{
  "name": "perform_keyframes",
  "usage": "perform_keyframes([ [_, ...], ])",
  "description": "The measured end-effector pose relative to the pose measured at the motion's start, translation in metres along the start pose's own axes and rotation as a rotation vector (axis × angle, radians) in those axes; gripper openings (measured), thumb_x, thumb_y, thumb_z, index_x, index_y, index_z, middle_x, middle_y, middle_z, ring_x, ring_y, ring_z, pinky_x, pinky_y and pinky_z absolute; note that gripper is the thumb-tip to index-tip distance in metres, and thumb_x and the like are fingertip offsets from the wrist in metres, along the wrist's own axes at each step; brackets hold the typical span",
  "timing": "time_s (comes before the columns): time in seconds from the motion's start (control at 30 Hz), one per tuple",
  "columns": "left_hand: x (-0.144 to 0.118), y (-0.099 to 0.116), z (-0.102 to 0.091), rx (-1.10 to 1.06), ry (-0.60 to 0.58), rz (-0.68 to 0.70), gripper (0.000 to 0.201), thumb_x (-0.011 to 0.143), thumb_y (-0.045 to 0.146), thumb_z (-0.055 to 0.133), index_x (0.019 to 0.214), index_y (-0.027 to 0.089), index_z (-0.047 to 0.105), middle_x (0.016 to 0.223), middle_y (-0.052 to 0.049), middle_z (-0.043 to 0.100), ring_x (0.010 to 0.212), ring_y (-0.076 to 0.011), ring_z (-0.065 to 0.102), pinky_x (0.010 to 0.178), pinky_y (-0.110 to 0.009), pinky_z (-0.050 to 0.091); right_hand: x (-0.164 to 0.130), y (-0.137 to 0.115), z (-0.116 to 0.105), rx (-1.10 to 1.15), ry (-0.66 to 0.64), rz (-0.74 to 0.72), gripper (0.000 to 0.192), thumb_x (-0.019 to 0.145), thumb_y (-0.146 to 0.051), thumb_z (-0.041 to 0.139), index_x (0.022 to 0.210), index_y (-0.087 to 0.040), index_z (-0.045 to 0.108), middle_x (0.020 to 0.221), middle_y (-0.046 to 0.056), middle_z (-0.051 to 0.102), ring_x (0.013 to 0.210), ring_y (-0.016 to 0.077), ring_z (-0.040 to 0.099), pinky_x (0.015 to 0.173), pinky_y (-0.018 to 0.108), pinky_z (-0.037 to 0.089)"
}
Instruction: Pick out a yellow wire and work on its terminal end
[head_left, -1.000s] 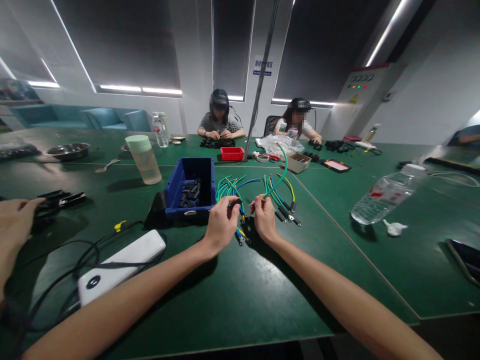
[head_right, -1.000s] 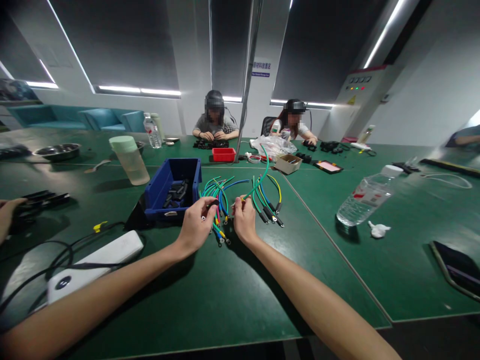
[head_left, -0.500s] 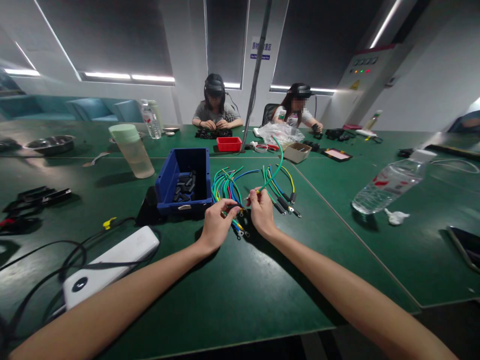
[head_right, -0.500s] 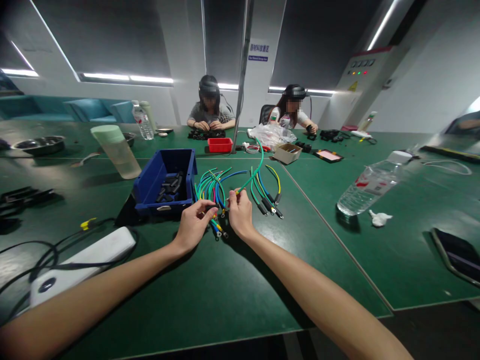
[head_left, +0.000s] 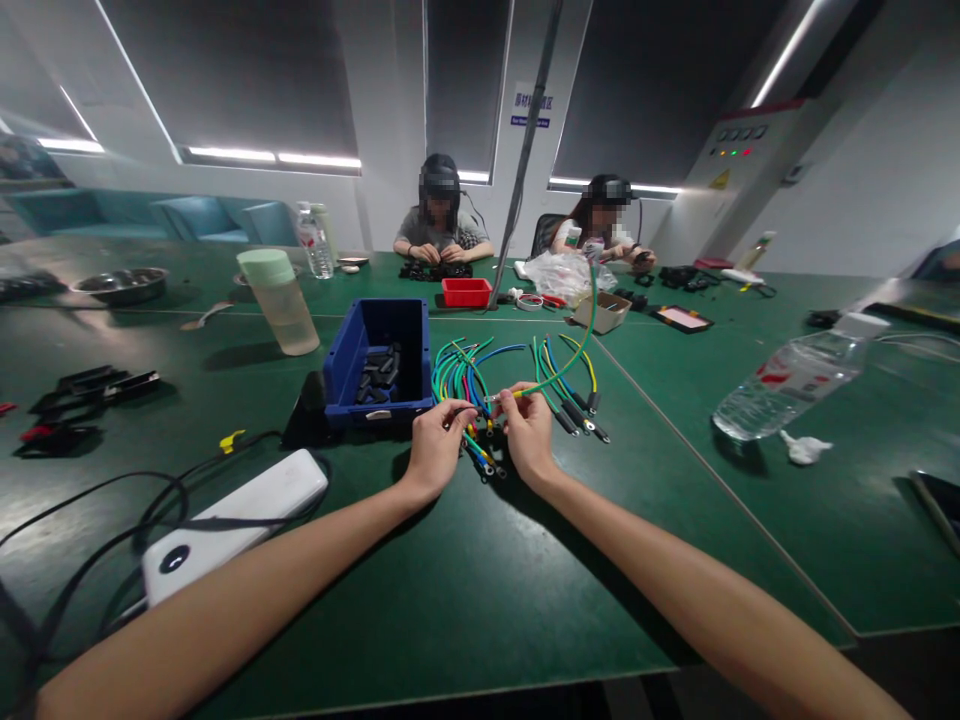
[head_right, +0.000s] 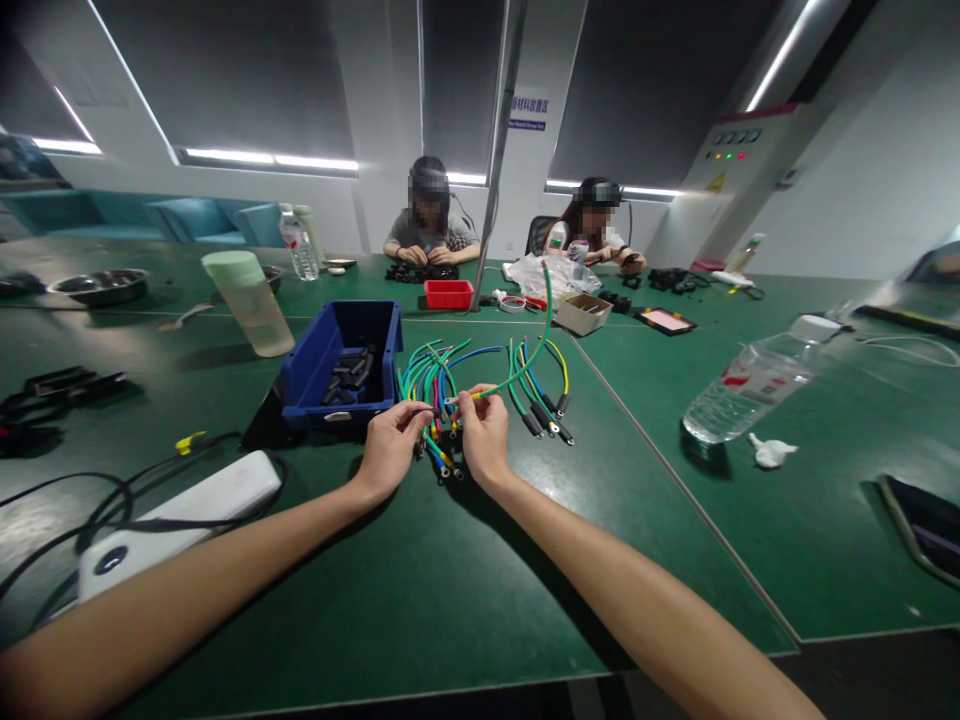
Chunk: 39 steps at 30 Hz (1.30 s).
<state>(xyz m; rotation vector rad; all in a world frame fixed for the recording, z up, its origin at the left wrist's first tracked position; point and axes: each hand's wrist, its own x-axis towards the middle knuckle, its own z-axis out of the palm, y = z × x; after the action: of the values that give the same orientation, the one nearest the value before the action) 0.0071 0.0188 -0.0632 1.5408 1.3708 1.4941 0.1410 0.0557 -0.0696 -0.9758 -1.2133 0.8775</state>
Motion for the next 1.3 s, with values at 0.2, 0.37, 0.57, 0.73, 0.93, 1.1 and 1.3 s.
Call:
perform_keyframes([
  [0.2, 0.0019, -0.0031, 0.0011, -0.057, 0.039, -0.047, 0.026, 0.082, 0.040, 0.056, 0.080, 0.016, 0.066, 0.057, 0.003, 0.054, 0.046, -0.0080, 0.043, 0.046, -0.020, 0.034, -0.0029, -0.0034, 0.0026, 0.062, -0.007, 0.039, 0.023, 0.080, -0.039, 0.059, 0.087, -0.020, 0.048, 0.069, -0.002, 0.058, 0.057, 0.0122, 0.056, 0.047, 0.022, 0.039],
  [0.37, 0.0022, -0.0034, 0.0015, -0.054, 0.051, -0.051, 0.026, 0.081, 0.041, 0.058, 0.081, 0.016, 0.067, 0.053, 0.004, 0.051, 0.044, -0.0076, 0.042, 0.045, -0.020, 0.034, -0.0055, -0.0059, 0.0049, 0.101, -0.028, 0.055, 0.022, 0.078, -0.037, 0.061, 0.084, -0.020, 0.049, 0.067, -0.003, 0.058, 0.054, 0.0112, 0.055, 0.044, 0.021, 0.038],
  [0.57, 0.0025, -0.0054, 0.0029, -0.086, 0.059, -0.086, 0.028, 0.077, 0.043, 0.061, 0.084, 0.016, 0.068, 0.054, 0.003, 0.053, 0.043, -0.0076, 0.043, 0.043, -0.020, 0.034, -0.0060, -0.0050, 0.0053, 0.105, -0.021, 0.086, 0.024, 0.077, -0.039, 0.062, 0.084, -0.020, 0.050, 0.066, -0.002, 0.059, 0.052, 0.0118, 0.055, 0.040, 0.021, 0.035],
  [0.73, 0.0022, -0.0041, 0.0031, -0.077, 0.076, -0.087, 0.027, 0.077, 0.042, 0.062, 0.084, 0.016, 0.068, 0.056, 0.003, 0.055, 0.043, -0.0075, 0.044, 0.043, -0.020, 0.035, -0.0056, -0.0045, 0.0053, 0.124, -0.039, 0.089, 0.024, 0.076, -0.039, 0.063, 0.083, -0.020, 0.050, 0.066, -0.002, 0.059, 0.051, 0.0116, 0.055, 0.039, 0.020, 0.034],
  [0.93, 0.0023, -0.0040, 0.0022, -0.049, 0.082, -0.077, 0.028, 0.077, 0.043, 0.062, 0.084, 0.017, 0.069, 0.057, 0.002, 0.058, 0.043, -0.0079, 0.044, 0.043, -0.020, 0.035, -0.0058, -0.0061, 0.0047, 0.073, -0.049, 0.067, 0.025, 0.077, -0.042, 0.062, 0.082, -0.020, 0.051, 0.063, -0.002, 0.060, 0.048, 0.0122, 0.055, 0.038, 0.021, 0.035],
  [1.1, 0.0029, -0.0038, 0.0010, -0.007, 0.090, -0.067, 0.026, 0.077, 0.041, 0.061, 0.084, 0.017, 0.069, 0.057, 0.002, 0.059, 0.045, -0.0087, 0.047, 0.045, -0.020, 0.037, -0.0067, -0.0071, 0.0051, 0.115, -0.064, 0.066, 0.024, 0.077, -0.040, 0.062, 0.081, -0.019, 0.051, 0.064, -0.002, 0.060, 0.046, 0.0111, 0.054, 0.038, 0.020, 0.034],
  [1.3, 0.0012, -0.0010, 0.0012, -0.042, 0.063, -0.066, 0.027, 0.078, 0.042, 0.061, 0.085, 0.017, 0.069, 0.056, 0.002, 0.058, 0.043, -0.0085, 0.046, 0.044, -0.020, 0.036, -0.0079, -0.0098, 0.0060, 0.095, -0.105, 0.073, 0.024, 0.077, -0.040, 0.062, 0.079, -0.019, 0.051, 0.065, -0.001, 0.062, 0.044, 0.0108, 0.053, 0.040, 0.022, 0.039],
])
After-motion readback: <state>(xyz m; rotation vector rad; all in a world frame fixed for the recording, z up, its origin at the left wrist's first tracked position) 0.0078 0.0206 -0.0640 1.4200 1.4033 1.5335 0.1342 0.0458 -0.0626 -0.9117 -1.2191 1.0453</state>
